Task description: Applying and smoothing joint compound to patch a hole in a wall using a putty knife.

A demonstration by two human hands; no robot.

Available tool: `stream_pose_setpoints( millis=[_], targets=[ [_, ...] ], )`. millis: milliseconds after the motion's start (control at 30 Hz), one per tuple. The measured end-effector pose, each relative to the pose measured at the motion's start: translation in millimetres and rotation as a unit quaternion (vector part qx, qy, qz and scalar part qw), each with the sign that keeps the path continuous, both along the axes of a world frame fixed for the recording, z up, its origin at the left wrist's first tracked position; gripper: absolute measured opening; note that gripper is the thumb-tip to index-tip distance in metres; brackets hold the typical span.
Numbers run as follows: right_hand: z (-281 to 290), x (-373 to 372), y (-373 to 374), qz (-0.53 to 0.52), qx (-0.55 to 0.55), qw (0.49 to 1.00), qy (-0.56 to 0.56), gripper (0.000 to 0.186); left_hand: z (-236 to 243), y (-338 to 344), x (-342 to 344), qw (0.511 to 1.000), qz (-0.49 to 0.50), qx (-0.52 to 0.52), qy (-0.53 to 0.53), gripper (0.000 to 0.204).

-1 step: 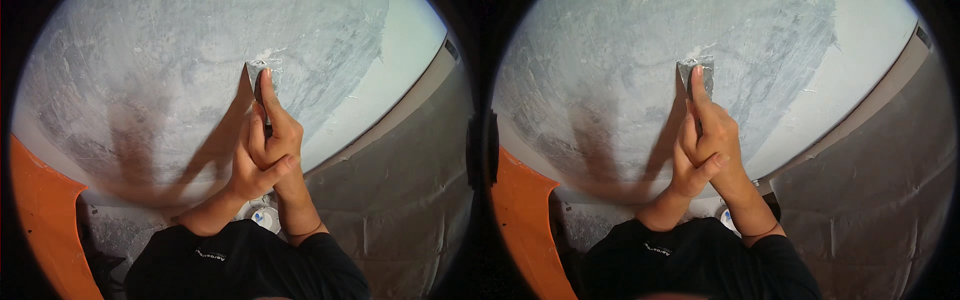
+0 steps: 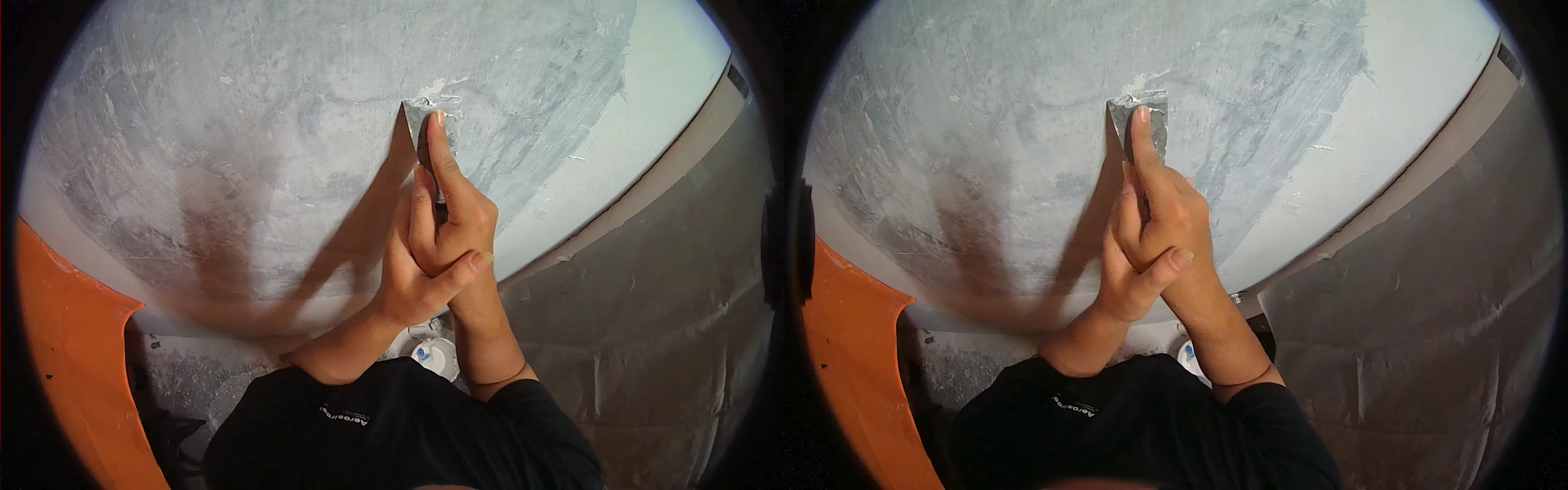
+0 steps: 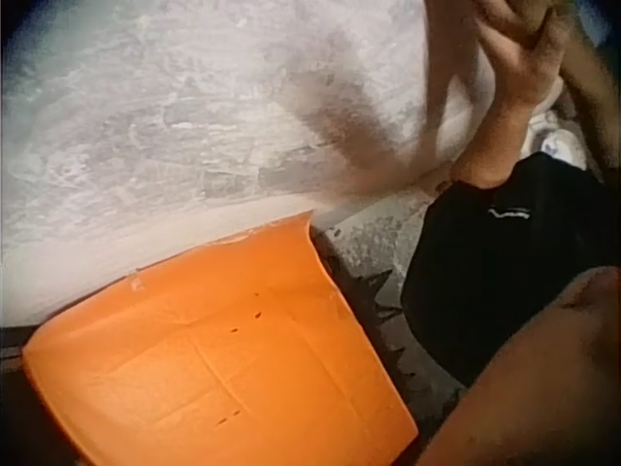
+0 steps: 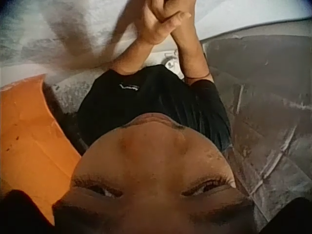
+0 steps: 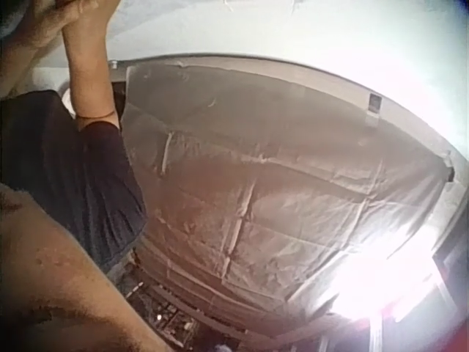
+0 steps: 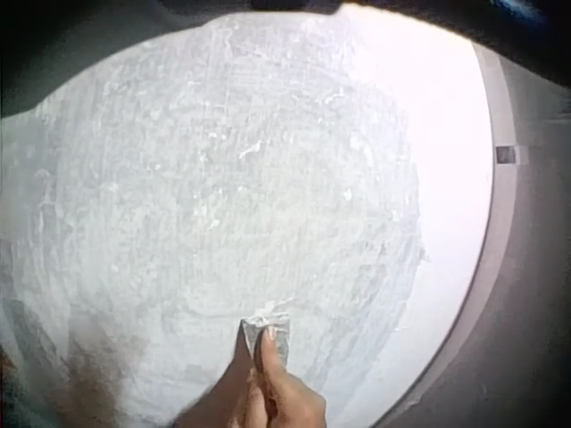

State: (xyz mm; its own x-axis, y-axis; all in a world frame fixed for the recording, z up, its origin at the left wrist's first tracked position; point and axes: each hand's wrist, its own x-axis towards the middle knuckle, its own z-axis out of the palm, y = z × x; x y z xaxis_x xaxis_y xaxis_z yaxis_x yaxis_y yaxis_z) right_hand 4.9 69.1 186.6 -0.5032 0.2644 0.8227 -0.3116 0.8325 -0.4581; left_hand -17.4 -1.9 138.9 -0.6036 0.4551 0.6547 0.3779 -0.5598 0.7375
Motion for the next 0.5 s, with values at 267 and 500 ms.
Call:
stream_pose_setpoints(
  millis=[267, 500],
  targets=[
    [14.7, 12.1, 1.5, 0.031, -0.015, 0.999, -0.023, 0.06, 12.1, 3.5, 12.0, 0.997, 0.034, 0.06, 0.035, 0.086],
    [8.5, 19.1, 7.2, 0.014, 0.004, 0.999, -0.039, 0.056, 1.3, 10.5, 23.1, 0.997, 0.028, 0.067, -0.001, 0.084]
  ],
)
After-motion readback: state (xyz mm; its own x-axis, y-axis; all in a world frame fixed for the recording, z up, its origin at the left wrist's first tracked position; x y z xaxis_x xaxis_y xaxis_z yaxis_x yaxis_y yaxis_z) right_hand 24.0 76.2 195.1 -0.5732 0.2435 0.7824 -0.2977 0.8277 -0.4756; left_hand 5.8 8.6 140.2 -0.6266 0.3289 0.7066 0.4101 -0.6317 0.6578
